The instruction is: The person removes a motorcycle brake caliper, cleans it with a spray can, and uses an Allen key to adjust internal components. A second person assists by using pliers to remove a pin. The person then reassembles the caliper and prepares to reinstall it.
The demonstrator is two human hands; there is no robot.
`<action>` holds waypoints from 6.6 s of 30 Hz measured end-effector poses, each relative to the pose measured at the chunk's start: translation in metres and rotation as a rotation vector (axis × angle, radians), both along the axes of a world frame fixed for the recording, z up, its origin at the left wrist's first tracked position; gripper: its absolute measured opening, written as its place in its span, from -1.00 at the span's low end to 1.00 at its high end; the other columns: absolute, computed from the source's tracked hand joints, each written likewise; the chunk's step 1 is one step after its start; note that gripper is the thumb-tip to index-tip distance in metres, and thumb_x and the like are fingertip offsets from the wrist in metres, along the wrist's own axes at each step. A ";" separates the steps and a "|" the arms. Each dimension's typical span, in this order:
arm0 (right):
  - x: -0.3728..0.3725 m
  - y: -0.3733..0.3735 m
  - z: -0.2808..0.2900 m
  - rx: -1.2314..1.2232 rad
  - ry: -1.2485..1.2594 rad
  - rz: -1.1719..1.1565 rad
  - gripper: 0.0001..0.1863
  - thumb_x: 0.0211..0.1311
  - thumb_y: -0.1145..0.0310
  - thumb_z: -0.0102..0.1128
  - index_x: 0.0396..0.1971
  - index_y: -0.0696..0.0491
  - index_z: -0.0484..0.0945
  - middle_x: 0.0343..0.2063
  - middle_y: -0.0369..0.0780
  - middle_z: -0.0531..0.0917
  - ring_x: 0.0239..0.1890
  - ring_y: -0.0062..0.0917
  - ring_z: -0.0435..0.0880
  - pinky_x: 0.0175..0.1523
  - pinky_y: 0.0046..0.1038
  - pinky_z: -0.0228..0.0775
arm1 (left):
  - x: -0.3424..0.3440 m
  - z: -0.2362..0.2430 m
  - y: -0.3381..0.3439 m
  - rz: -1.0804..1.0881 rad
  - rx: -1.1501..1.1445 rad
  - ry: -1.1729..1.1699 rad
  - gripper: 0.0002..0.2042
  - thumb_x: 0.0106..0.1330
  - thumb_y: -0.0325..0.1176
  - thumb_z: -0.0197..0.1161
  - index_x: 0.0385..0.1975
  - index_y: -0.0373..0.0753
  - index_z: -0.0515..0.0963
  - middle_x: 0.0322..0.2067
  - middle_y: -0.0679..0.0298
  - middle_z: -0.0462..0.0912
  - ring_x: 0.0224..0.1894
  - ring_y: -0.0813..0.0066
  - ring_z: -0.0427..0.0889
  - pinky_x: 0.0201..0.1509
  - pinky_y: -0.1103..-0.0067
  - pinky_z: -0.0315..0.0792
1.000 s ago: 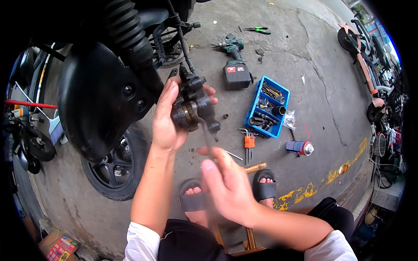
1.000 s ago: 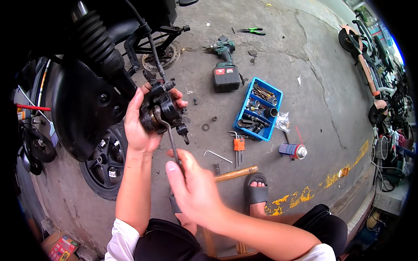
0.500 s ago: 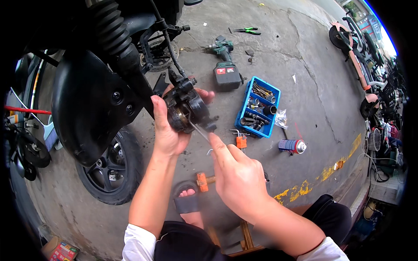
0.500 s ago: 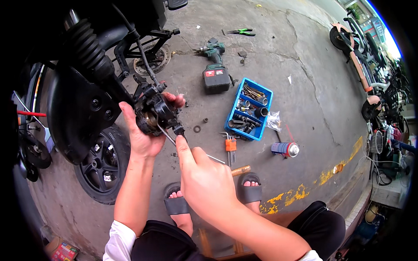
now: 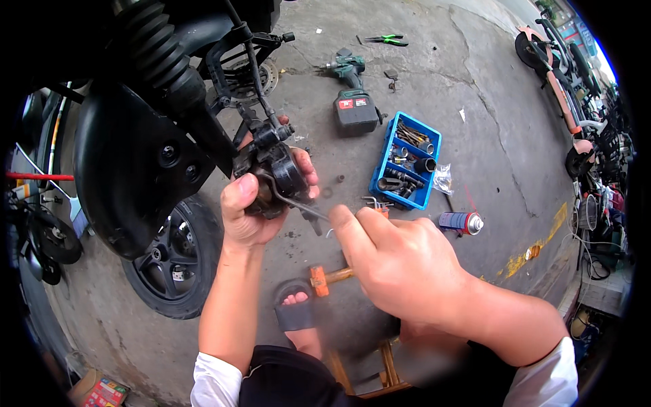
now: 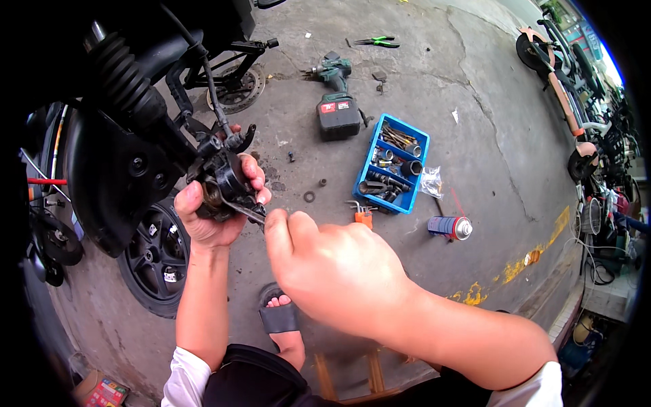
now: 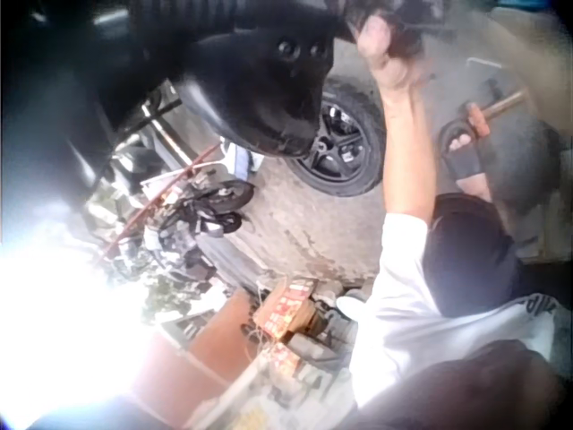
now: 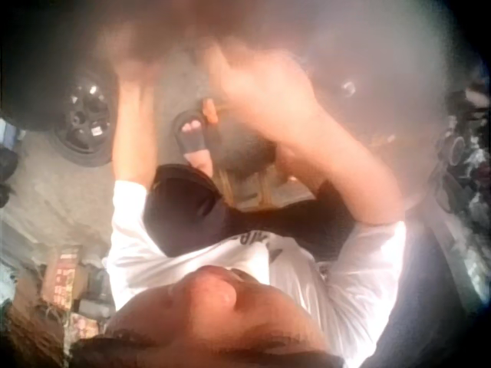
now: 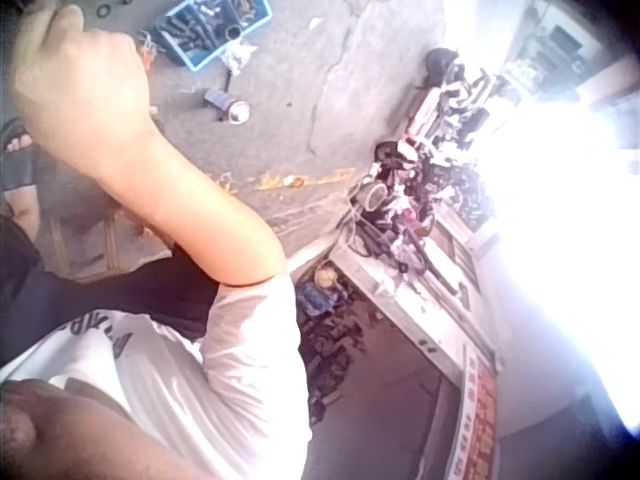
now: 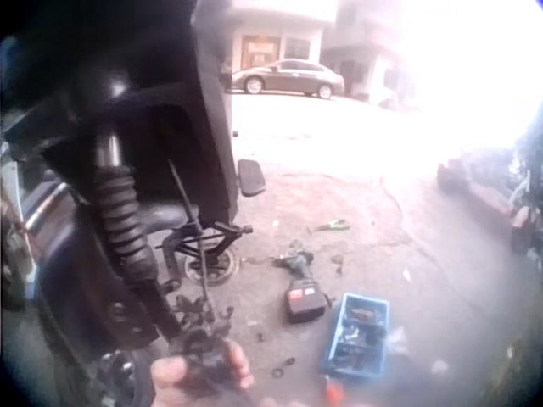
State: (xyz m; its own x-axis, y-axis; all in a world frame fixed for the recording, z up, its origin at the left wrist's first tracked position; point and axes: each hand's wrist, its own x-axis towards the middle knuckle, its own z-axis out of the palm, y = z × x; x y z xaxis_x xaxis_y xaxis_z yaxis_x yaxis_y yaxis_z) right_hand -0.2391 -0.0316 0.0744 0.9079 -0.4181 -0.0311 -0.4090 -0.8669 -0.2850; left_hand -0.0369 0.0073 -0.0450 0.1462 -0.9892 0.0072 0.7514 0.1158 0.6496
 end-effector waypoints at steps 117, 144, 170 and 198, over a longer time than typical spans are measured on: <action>-0.294 0.018 -0.320 0.139 0.213 -0.765 -0.57 -0.02 0.55 0.21 -0.05 0.11 0.46 -0.10 -0.07 0.47 0.07 -0.12 0.48 0.11 -0.13 0.37 | -0.041 0.058 -0.025 0.176 0.462 0.252 -0.42 0.51 0.11 -0.10 0.13 -0.34 0.48 -0.03 0.05 0.63 0.20 0.10 0.49 0.48 -0.05 0.16; -0.048 -0.051 -0.102 1.714 -0.399 -0.374 -0.27 0.42 0.04 0.24 0.37 0.19 0.22 0.20 -0.07 0.49 0.24 -0.35 0.52 0.30 -0.21 0.43 | -0.042 0.034 -0.011 0.111 0.320 -0.140 -0.41 0.58 0.11 -0.11 0.38 -0.22 0.29 0.34 0.13 0.39 0.42 0.25 0.30 0.57 0.27 0.05; 0.039 -0.042 -0.133 1.700 -0.868 -0.503 -0.72 0.44 0.14 0.11 -0.27 0.08 0.56 -0.43 -0.33 0.58 -0.43 -0.70 0.47 -0.28 -0.54 0.41 | -0.010 0.029 -0.024 -0.007 0.494 -0.585 -0.70 0.44 -0.31 0.25 0.02 -0.38 0.50 -0.16 0.25 0.63 -0.23 0.55 0.62 -0.15 0.57 0.53; 0.035 -0.038 -0.115 1.451 -0.923 -0.571 -0.65 0.43 0.07 0.07 -0.35 0.08 0.56 -0.43 -0.37 0.59 -0.42 -0.72 0.40 -0.33 -0.57 0.25 | -0.027 0.027 -0.024 0.087 0.512 -0.577 -0.81 0.46 -0.41 0.15 -0.11 -0.44 0.52 -0.29 0.16 0.69 -0.40 0.47 0.66 -0.32 0.58 0.52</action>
State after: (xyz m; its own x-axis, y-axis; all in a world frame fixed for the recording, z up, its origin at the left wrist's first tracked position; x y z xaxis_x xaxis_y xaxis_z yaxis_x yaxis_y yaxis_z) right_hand -0.2041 -0.0695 -0.0408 0.6128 -0.7532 -0.2390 0.1756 0.4247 -0.8881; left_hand -0.0644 -0.0171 -0.0177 0.3358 -0.8747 -0.3494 0.2800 -0.2615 0.9237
